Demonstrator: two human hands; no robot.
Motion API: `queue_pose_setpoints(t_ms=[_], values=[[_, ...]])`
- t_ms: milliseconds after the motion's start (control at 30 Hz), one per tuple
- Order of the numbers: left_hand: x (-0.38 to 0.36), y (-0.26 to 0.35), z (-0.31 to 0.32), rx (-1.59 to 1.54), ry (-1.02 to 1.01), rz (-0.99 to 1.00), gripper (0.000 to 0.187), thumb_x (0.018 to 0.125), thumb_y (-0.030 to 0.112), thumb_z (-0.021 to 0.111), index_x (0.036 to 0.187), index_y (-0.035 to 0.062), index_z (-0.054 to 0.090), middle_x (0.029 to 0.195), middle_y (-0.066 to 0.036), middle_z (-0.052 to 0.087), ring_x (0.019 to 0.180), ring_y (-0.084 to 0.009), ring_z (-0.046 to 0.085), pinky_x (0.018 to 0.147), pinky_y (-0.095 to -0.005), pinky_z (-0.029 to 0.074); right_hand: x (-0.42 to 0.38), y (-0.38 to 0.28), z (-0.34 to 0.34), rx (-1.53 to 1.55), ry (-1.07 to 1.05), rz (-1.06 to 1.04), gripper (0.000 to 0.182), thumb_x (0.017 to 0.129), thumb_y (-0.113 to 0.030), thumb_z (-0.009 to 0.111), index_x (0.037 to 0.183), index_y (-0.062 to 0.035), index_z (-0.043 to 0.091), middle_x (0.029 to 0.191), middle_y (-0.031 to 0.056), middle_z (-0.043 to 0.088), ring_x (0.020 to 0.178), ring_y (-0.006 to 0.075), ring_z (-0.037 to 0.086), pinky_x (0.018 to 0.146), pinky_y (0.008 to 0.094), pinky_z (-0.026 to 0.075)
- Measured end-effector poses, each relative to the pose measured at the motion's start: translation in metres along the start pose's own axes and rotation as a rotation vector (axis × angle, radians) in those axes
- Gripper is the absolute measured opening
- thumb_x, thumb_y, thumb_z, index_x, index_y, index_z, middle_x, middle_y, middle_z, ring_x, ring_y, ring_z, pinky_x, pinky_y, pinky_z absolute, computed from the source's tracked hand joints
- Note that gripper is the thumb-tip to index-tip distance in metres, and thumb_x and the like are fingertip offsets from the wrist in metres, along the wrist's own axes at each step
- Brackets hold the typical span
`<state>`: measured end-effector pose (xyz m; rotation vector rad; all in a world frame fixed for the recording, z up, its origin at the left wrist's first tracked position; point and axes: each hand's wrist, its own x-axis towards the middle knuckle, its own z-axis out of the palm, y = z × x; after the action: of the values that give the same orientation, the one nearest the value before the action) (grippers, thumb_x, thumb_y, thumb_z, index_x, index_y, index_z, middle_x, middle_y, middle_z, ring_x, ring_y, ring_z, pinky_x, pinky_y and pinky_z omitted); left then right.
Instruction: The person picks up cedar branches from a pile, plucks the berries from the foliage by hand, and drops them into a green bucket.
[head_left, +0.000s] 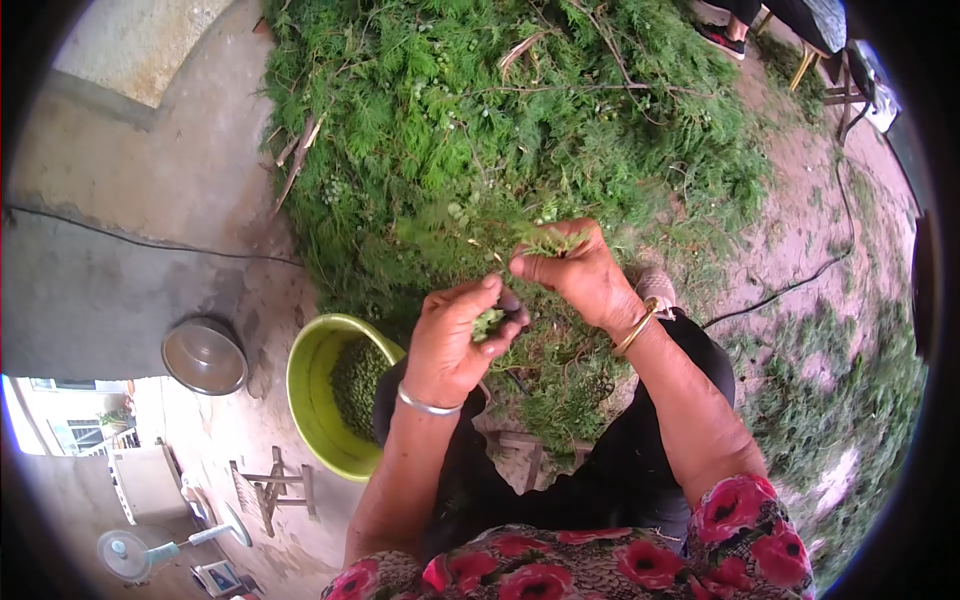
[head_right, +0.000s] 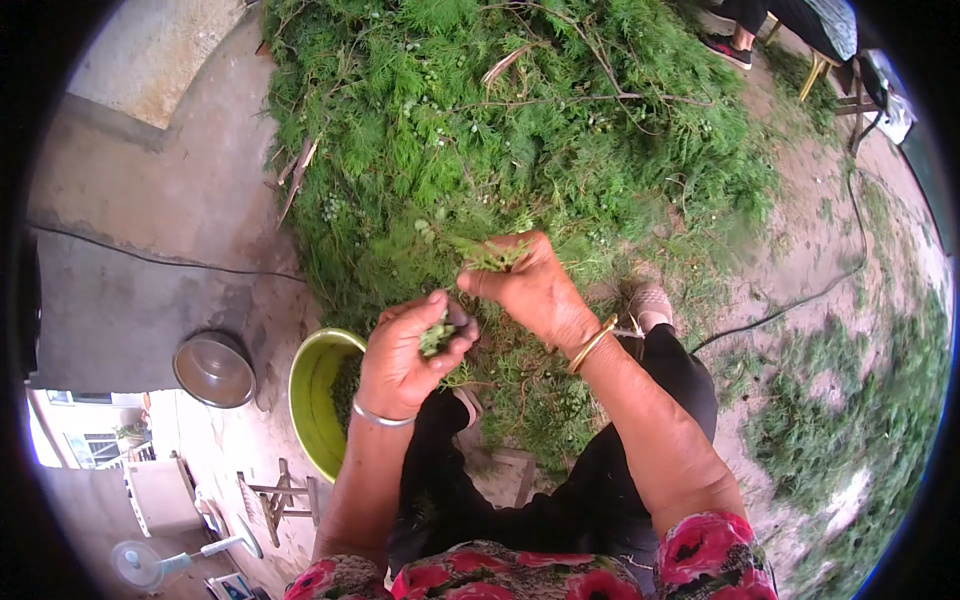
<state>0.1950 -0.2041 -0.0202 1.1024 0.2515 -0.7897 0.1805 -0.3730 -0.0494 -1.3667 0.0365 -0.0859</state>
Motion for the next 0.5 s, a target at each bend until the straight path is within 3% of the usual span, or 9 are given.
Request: queue_pose_setpoints(t_ms=[100,167,233,267,300,333,367,400,500], values=[[-0.022,0.017,-0.028,-0.193,-0.063,0.058,0.022,0.087,0.016,0.056,0.081,-0.0049,0.056,0.077,-0.022,0.055,0.061,-0.0205,0.056,0.038,-0.0195,0.041,0.001,0.001,-0.014,0.237,0.055,0.073,0.011,0.077,-0.002,0.066,0.087,-0.0008,0.062,0.067,-0.0001,0.058,0.057,0.0071,0.047,0.052,0.0247,0.039],[-0.052,0.032,-0.057,-0.202,0.119,0.215,0.018,0.086,0.011,0.057,0.083,-0.0064,0.057,0.076,-0.021,0.060,0.057,-0.0193,0.059,0.039,-0.0198,0.043,0.001,-0.002,-0.017,0.540,0.098,0.145,0.005,0.079,-0.004,0.063,0.080,-0.0039,0.058,0.061,-0.0033,0.047,0.049,0.0054,0.033,0.047,0.0245,0.026],[-0.080,0.040,-0.100,-0.055,0.386,0.396,0.014,0.084,0.007,0.057,0.085,-0.0064,0.059,0.078,-0.020,0.062,0.064,-0.0248,0.061,0.051,-0.0273,0.050,0.003,0.002,-0.026,0.631,0.094,0.185,0.005,0.079,-0.005,0.062,0.081,-0.0037,0.057,0.060,-0.0037,0.045,0.048,0.0055,0.031,0.047,0.0243,0.026],[-0.091,0.039,-0.138,0.125,0.441,0.477,0.022,0.083,0.008,0.056,0.099,-0.0067,0.057,0.088,-0.023,0.062,0.069,-0.0273,0.063,0.056,-0.0312,0.052,0.003,0.003,-0.030,0.718,0.087,0.229,0.006,0.079,-0.005,0.061,0.081,-0.0034,0.056,0.059,-0.0041,0.043,0.047,0.0057,0.029,0.047,0.0240,0.025],[-0.104,0.032,-0.173,0.241,0.646,0.472,0.040,0.081,0.007,0.059,0.117,-0.0058,0.049,0.099,-0.024,0.061,0.079,-0.0293,0.063,0.065,-0.0333,0.053,0.002,-0.001,-0.030,0.736,0.054,0.204,0.007,0.079,-0.007,0.060,0.081,-0.0032,0.055,0.058,-0.0044,0.041,0.046,0.0056,0.026,0.047,0.0238,0.025],[-0.114,0.024,-0.218,0.239,0.653,0.481,0.040,0.081,0.007,0.059,0.117,-0.0058,0.049,0.099,-0.024,0.061,0.079,-0.0293,0.063,0.065,-0.0333,0.053,0.001,-0.004,-0.031,0.738,0.042,0.203,0.007,0.079,-0.007,0.060,0.081,-0.0032,0.055,0.058,-0.0044,0.041,0.046,0.0056,0.026,0.047,0.0238,0.025],[-0.119,0.015,-0.264,1.063,1.016,0.591,0.047,0.081,0.007,0.060,0.123,-0.0038,0.044,0.101,-0.023,0.060,0.084,-0.0293,0.062,0.070,-0.0346,0.052,0.000,-0.006,-0.032,0.750,0.014,0.182,0.007,0.079,-0.007,0.060,0.080,-0.0033,0.055,0.059,-0.0042,0.041,0.045,0.0056,0.026,0.047,0.0240,0.025],[-0.119,0.015,-0.264,1.924,1.311,0.625,0.055,0.080,0.007,0.061,0.129,-0.0019,0.038,0.104,-0.022,0.059,0.089,-0.0294,0.061,0.076,-0.0358,0.051,-0.001,-0.007,-0.033,0.760,-0.011,0.162,0.007,0.079,-0.008,0.060,0.080,-0.0033,0.055,0.059,-0.0041,0.041,0.045,0.0055,0.026,0.047,0.0241,0.025],[-0.116,0.012,-0.244,1.616,1.136,0.638,0.047,0.078,0.007,0.064,0.121,-0.0013,0.047,0.104,-0.020,0.061,0.091,-0.0258,0.061,0.078,-0.0337,0.050,-0.003,-0.005,-0.036,0.735,-0.057,0.113,0.009,0.080,-0.012,0.059,0.078,-0.0038,0.054,0.055,-0.0040,0.038,0.044,0.0064,0.025,0.047,0.0250,0.025]])
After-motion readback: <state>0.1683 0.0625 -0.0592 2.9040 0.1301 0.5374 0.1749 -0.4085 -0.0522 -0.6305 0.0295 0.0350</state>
